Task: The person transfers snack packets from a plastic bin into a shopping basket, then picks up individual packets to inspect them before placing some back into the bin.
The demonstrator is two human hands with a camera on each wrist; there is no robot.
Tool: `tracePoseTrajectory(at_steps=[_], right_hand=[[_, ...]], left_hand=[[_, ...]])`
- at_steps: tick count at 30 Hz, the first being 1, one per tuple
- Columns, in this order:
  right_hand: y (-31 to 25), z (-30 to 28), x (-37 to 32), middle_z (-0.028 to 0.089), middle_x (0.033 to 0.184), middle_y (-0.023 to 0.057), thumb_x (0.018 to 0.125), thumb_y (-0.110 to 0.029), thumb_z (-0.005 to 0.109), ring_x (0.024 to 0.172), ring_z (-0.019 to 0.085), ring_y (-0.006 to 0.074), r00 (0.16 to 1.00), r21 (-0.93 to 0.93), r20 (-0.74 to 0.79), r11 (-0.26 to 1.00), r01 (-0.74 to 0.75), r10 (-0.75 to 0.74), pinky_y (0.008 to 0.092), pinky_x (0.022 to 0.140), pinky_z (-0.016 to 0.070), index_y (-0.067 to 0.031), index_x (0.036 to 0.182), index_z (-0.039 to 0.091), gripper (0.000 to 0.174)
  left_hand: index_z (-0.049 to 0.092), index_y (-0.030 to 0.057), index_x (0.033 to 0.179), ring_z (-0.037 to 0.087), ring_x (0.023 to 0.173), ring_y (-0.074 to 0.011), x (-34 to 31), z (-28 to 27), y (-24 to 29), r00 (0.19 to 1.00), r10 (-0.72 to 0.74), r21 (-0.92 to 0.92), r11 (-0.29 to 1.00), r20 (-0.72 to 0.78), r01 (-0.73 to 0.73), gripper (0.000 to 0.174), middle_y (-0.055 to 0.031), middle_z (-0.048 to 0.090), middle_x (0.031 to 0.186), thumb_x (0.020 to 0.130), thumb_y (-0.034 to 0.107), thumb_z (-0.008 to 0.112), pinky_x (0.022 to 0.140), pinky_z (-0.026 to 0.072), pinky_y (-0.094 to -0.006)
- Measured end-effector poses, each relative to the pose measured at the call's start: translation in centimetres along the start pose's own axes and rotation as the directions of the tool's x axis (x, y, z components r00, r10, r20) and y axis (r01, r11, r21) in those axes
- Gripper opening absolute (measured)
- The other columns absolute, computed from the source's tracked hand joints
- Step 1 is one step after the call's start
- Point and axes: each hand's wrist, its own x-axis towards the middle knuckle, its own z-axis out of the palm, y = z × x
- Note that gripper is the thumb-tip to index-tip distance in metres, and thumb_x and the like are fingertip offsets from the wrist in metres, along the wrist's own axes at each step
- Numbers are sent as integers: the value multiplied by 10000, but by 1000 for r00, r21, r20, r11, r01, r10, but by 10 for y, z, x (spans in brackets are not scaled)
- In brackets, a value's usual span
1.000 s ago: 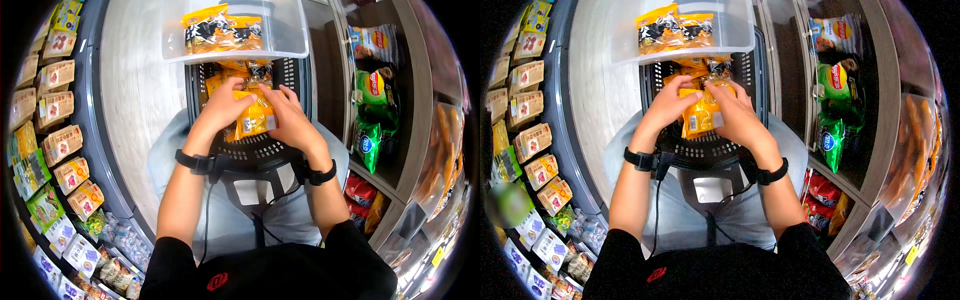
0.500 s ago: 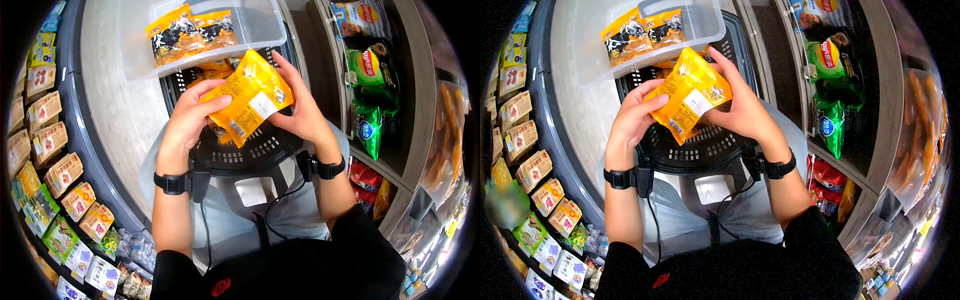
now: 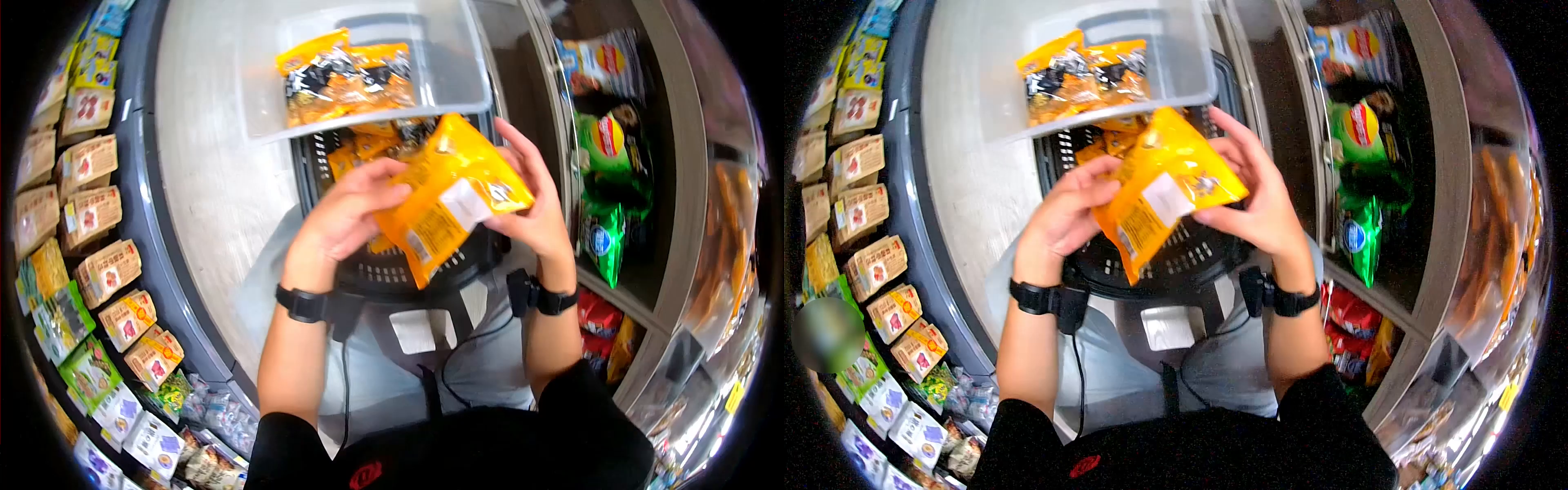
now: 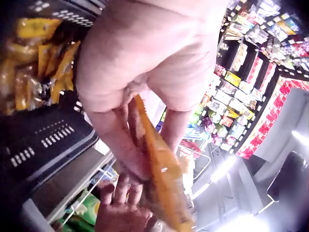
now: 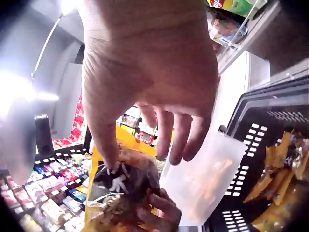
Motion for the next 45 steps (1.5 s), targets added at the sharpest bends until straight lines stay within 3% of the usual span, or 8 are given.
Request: tracePoseTrajectory(at_steps=[11,15,21,26,31,36,38,45], right_hand=[[-11,58,32,637,1187,145,743,-140,840,1196,604,283,998,247,-66,968,35,-19,417,1068,453,13,1523,259,985],[-57,73,91,659,1159,102,830,-98,775,1058,640,162,950,-39,-288,993,115,-121,292,902,516,24,1356,466,622],[0,11,211,705,935,196,808,-146,766,800,703,265,946,-854,-268,498,-148,-180,334,737,552,82,1163,587,458],[24,18,241,697,935,167,828,-144,729,802,676,242,929,-818,-333,442,-369,161,354,706,535,45,1080,627,331],[23,47,228,670,968,107,914,-218,632,861,623,165,819,-532,-275,630,-566,503,352,755,502,-14,1123,621,292],[12,48,214,677,1109,119,935,-261,618,920,636,199,943,-915,-307,230,-330,131,305,829,492,12,1188,613,372],[9,47,182,699,1058,148,935,-255,600,914,674,198,941,-799,-156,598,60,-302,331,731,537,47,1212,605,410],[25,72,60,683,952,54,991,-218,554,826,641,102,949,0,100,953,-302,300,213,666,481,-12,1143,643,271]], left_hand=[[446,14,1372,705,949,-224,0,16,-7,893,149,-336,942,425,2,395,-129,655,1154,1040,217,511,748,605,-350],[597,27,1209,686,916,-210,1,0,-4,964,264,51,964,-34,-262,325,-121,678,1038,1005,276,549,768,585,-319],[546,11,1174,592,755,-104,-26,2,13,504,844,471,525,-183,-708,191,-44,610,919,996,76,518,659,488,-237],[475,52,1373,505,1175,-204,-39,-13,32,106,949,866,313,-296,-390,458,-127,461,1326,928,60,582,928,474,-343],[419,101,1470,364,1385,-300,-34,-25,27,306,894,804,432,-326,-408,590,-152,341,1509,909,65,599,1095,380,-449],[443,90,1453,405,1349,-297,-32,-21,26,327,882,795,456,-341,-400,564,-144,394,1477,911,69,602,1088,388,-441],[513,72,1367,427,1328,-275,-34,-19,28,291,901,788,426,-323,-444,468,-134,430,1450,906,62,596,1061,404,-416],[568,68,1256,443,1298,-309,-35,-22,28,230,948,898,290,-221,-331,368,-167,441,1387,888,56,578,1027,390,-424]])
